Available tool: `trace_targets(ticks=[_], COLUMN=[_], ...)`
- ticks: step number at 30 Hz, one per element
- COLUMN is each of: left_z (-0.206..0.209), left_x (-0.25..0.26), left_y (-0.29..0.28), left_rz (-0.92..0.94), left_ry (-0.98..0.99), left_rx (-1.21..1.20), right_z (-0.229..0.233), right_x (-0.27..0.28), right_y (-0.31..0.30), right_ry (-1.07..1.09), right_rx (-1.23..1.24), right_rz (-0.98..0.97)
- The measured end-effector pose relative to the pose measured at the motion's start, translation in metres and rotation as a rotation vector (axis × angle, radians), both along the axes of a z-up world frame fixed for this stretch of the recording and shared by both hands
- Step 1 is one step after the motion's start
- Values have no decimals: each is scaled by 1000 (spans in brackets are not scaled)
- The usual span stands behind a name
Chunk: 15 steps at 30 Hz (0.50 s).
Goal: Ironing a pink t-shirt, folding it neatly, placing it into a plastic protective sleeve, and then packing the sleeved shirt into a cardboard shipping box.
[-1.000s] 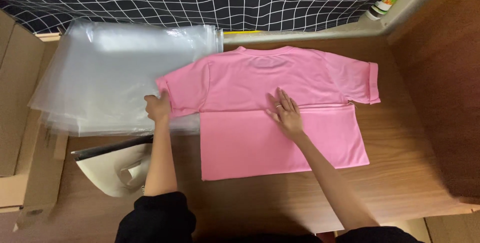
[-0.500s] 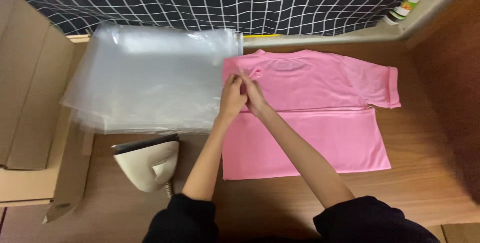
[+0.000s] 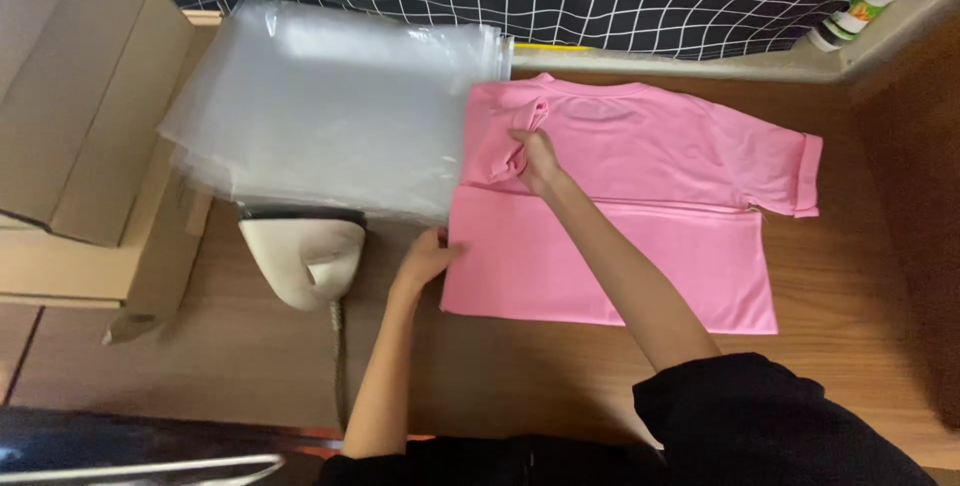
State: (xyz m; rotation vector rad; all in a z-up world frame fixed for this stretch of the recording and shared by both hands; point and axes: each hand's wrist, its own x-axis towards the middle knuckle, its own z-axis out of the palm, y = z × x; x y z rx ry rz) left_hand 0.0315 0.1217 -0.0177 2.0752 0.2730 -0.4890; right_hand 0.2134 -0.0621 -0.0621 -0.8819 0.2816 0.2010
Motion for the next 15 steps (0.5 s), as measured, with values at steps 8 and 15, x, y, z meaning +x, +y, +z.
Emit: trace_targets(ticks=[8,15], left_z=[66,75], left_x=[-17,-30], left_y=[-89,-210], left_rz=[9,-146], left_ry=[-238,-336], left_rx=[-58,272], right_z=[45,40], right_x=[4,17], right_y=[-82,-210], right_ry=[-157,-127], right_rx=[-435,-608], right_rz=[-140,-169])
